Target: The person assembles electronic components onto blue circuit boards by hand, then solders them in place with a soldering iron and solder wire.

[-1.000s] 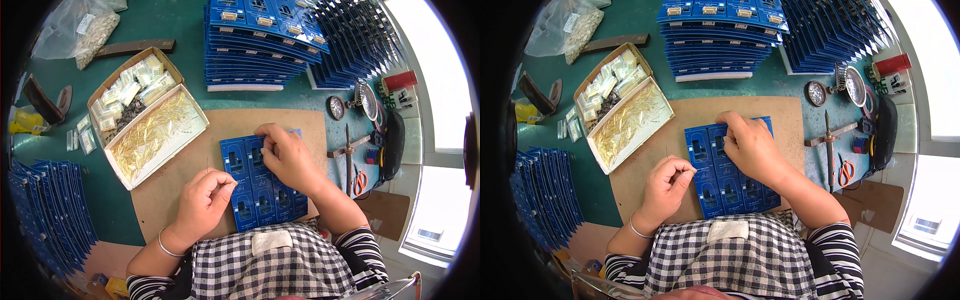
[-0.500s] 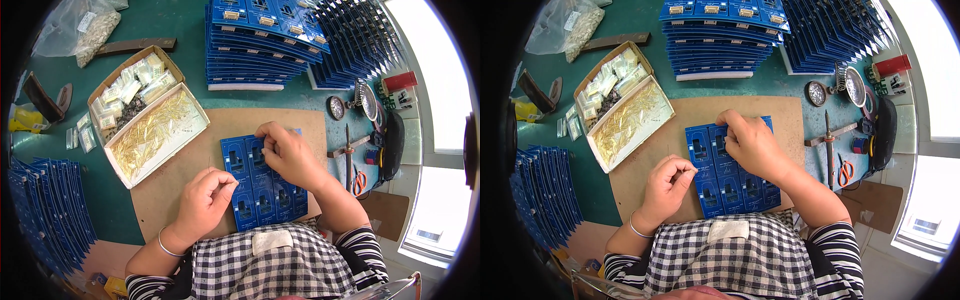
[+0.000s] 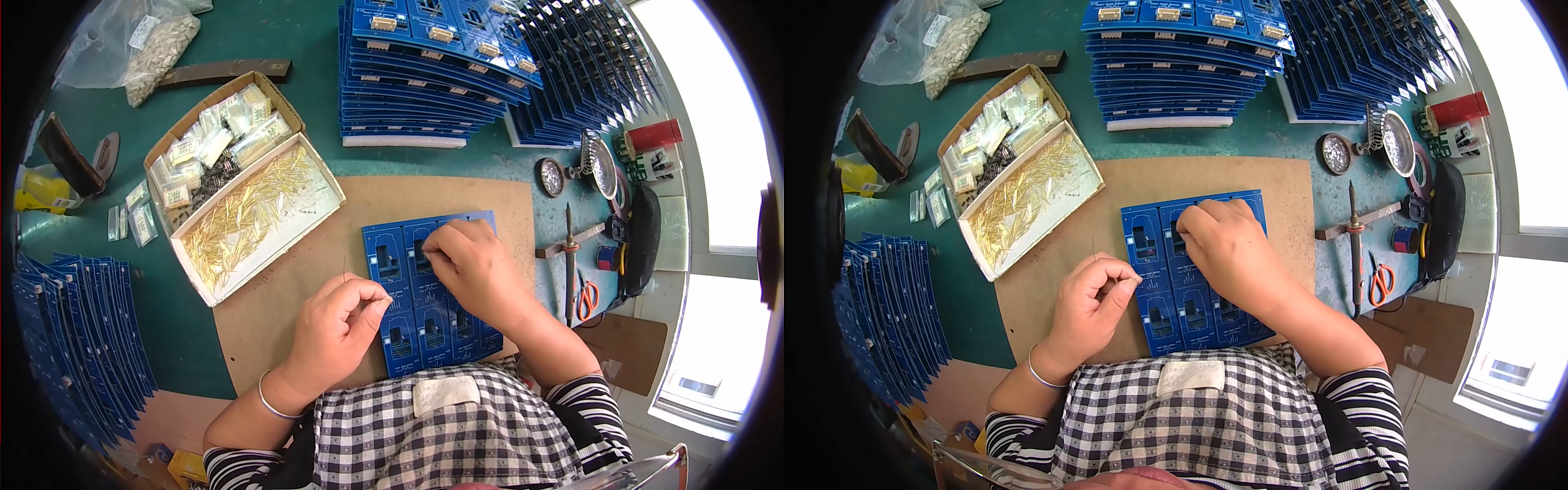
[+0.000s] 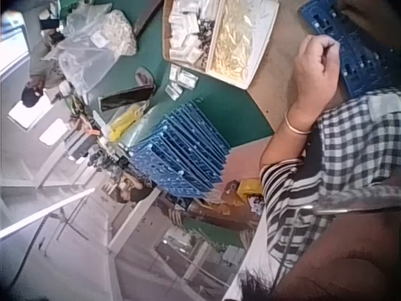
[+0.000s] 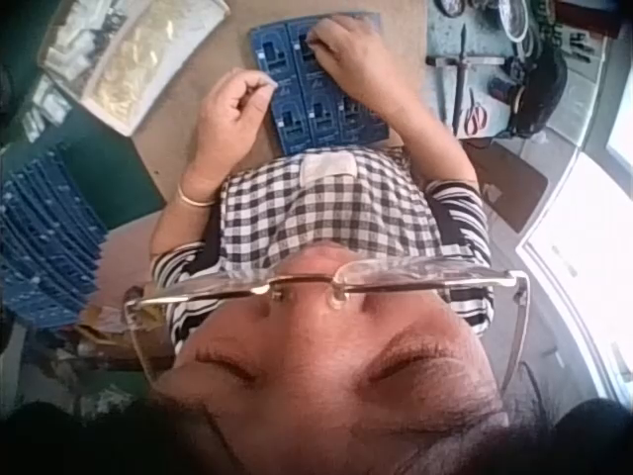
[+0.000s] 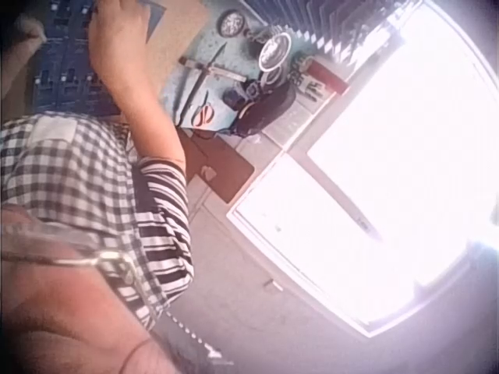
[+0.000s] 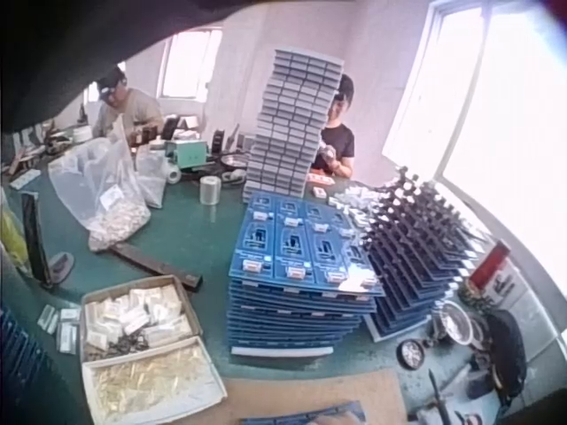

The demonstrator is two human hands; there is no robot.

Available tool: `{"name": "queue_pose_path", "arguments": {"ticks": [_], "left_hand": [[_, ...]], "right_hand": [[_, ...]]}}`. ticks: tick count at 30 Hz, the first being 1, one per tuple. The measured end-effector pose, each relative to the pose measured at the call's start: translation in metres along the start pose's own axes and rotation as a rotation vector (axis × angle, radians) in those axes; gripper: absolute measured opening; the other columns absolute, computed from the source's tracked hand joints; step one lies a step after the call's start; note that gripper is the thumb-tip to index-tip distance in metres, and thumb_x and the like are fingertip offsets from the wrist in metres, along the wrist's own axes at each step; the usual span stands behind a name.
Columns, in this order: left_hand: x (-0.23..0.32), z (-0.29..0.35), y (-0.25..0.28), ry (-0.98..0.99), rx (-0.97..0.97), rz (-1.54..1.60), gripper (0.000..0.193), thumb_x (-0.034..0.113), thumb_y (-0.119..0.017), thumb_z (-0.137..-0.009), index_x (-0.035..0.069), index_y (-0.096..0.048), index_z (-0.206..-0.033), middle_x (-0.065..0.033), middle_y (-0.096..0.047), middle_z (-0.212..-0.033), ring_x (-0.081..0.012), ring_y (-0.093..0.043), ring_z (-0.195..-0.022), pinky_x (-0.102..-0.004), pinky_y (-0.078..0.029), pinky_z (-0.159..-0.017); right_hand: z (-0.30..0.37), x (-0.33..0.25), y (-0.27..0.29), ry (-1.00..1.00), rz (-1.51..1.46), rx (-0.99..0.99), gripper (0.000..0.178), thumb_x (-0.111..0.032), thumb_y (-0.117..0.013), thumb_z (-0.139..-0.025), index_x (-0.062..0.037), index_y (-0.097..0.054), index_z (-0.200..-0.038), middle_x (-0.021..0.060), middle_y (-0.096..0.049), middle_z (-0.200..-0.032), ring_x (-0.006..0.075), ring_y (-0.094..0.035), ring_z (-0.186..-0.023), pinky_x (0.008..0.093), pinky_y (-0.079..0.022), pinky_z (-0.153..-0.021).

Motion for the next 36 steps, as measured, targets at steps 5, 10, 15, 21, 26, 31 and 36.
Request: {"name": "queue_pose_path", "arguments": {"ticks": [5,10,15,21,26,31,36], "left_hand": [[-0.001,0.001,-0.001,-0.013,0.001,0.007,0.005,0.004,-0.063,-0.088,-0.001,-0.06,-0.089,-0.0067,-0.057,-0.079,-0.0101,-0.053,-0.057,-0.0228,-0.042,-0.052],[0.0,0.001,0.0,-0.027,0.001,0.005,0.005,0.004,-0.063,-0.088,-0.001,-0.06,-0.089,-0.0064,-0.056,-0.079,-0.0097,-0.051,-0.057,-0.0229,-0.041,-0.052],[-0.001,0.001,0.0,-0.041,-0.016,-0.01,0.005,0.004,-0.063,-0.088,-0.001,-0.06,-0.089,-0.0063,-0.056,-0.078,-0.0094,-0.051,-0.057,-0.0229,-0.041,-0.052],[0.0,0.001,-0.001,-0.014,-0.006,0.019,0.006,0.005,-0.062,-0.089,-0.001,-0.06,-0.089,-0.0067,-0.056,-0.079,-0.01,-0.053,-0.059,-0.0228,-0.043,-0.053],[0.0,0.001,-0.001,-0.01,-0.011,0.017,0.006,0.004,-0.062,-0.089,-0.001,-0.06,-0.089,-0.0068,-0.056,-0.08,-0.0101,-0.053,-0.059,-0.0224,-0.043,-0.053],[-0.001,0.001,-0.001,-0.02,-0.007,0.011,0.006,0.005,-0.063,-0.089,-0.001,-0.06,-0.089,-0.0067,-0.056,-0.079,-0.0099,-0.051,-0.057,-0.0231,-0.041,-0.052],[-0.001,0.001,-0.001,-0.028,-0.002,0.01,0.006,0.005,-0.063,-0.088,0.0,-0.06,-0.089,-0.0062,-0.056,-0.077,-0.0099,-0.05,-0.056,-0.0236,-0.04,-0.05]], "right_hand": [[0.01,0.004,-0.009,0.031,0.013,0.127,0.01,-0.006,-0.067,-0.079,-0.0063,-0.061,-0.087,0.007,-0.062,-0.083,0.0305,-0.057,-0.079,0.0408,-0.043,-0.075],[0.015,0.007,-0.013,0.055,0.02,0.205,0.01,-0.006,-0.069,-0.077,-0.0077,-0.062,-0.084,0.0055,-0.063,-0.084,0.0273,-0.058,-0.079,0.0381,-0.043,-0.075],[0.018,0.015,-0.015,0.007,-0.001,0.224,0.011,-0.007,-0.07,-0.076,-0.008,-0.063,-0.084,0.0047,-0.063,-0.084,0.0256,-0.058,-0.079,0.0362,-0.042,-0.075],[0.015,0.018,-0.009,-0.007,0.002,0.186,0.01,-0.007,-0.069,-0.077,-0.0075,-0.063,-0.085,0.0056,-0.062,-0.084,0.0265,-0.058,-0.08,0.0371,-0.043,-0.075],[0.011,0.015,-0.006,0.073,0.083,0.149,0.008,-0.008,-0.067,-0.078,-0.0077,-0.061,-0.084,0.0058,-0.06,-0.083,0.0276,-0.056,-0.076,0.0376,-0.044,-0.073],[0.01,0.014,-0.004,0.157,0.184,0.1,0.011,-0.008,-0.063,-0.076,-0.0074,-0.06,-0.087,0.0058,-0.058,-0.082,0.0255,-0.056,-0.074,0.0369,-0.045,-0.073],[0.005,0.0,0.003,0.242,0.362,0.048,0.012,-0.01,-0.059,-0.076,-0.008,-0.059,-0.088,0.0049,-0.055,-0.079,0.0225,-0.056,-0.074,0.0342,-0.044,-0.075]]}}
Point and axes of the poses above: each hand's wrist, its own z-axis away from the middle knuckle, its own y-axis out of the back of the hand, x = y × z, the point moved 2 cm from there along -z, towards the middle knuckle
